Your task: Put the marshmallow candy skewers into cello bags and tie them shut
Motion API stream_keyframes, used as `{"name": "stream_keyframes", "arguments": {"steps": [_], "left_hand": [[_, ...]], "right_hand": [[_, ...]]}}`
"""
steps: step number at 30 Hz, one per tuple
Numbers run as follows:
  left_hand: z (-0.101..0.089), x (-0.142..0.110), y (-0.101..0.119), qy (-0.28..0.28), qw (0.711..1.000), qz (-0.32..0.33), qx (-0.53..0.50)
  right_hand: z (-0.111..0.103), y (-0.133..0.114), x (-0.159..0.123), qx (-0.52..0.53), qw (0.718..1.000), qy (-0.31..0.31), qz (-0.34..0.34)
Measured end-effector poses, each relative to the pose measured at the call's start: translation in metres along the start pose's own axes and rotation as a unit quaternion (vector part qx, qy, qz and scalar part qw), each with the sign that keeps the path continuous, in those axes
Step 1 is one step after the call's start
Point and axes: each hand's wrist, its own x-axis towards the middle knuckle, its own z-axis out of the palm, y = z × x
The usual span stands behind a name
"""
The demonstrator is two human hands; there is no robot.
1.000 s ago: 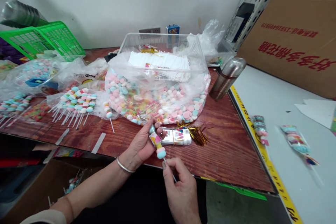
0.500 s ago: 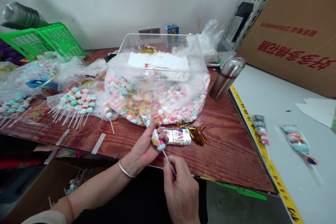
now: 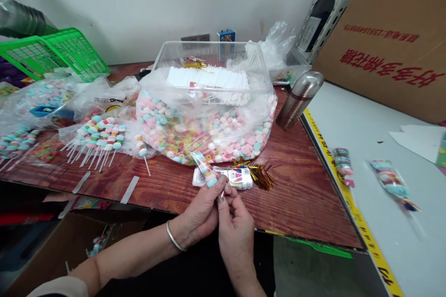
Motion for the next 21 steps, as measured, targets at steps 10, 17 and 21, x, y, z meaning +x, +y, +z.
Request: {"name": "stream_keyframes", "arguments": {"steps": [10,17,21], "left_hand": [[-0.005,0.002,-0.002,-0.005,0.999,-0.026,0.021],[-0.008,-0.009,0.004,-0.098,0.989,-0.054,0.099],[-0.016,-0.008,0.006,-0.086,0.984,-0.019,0.157]], "right_hand": [[0.007,0.006,0.0,-0.328,0.902,0.103,-0.262],[-0.002,0.008,0.009,-0.279,0.925,0.098,-0.24],[-0.009,0.005,0.008,-0.23,0.947,0.055,-0.219]]}}
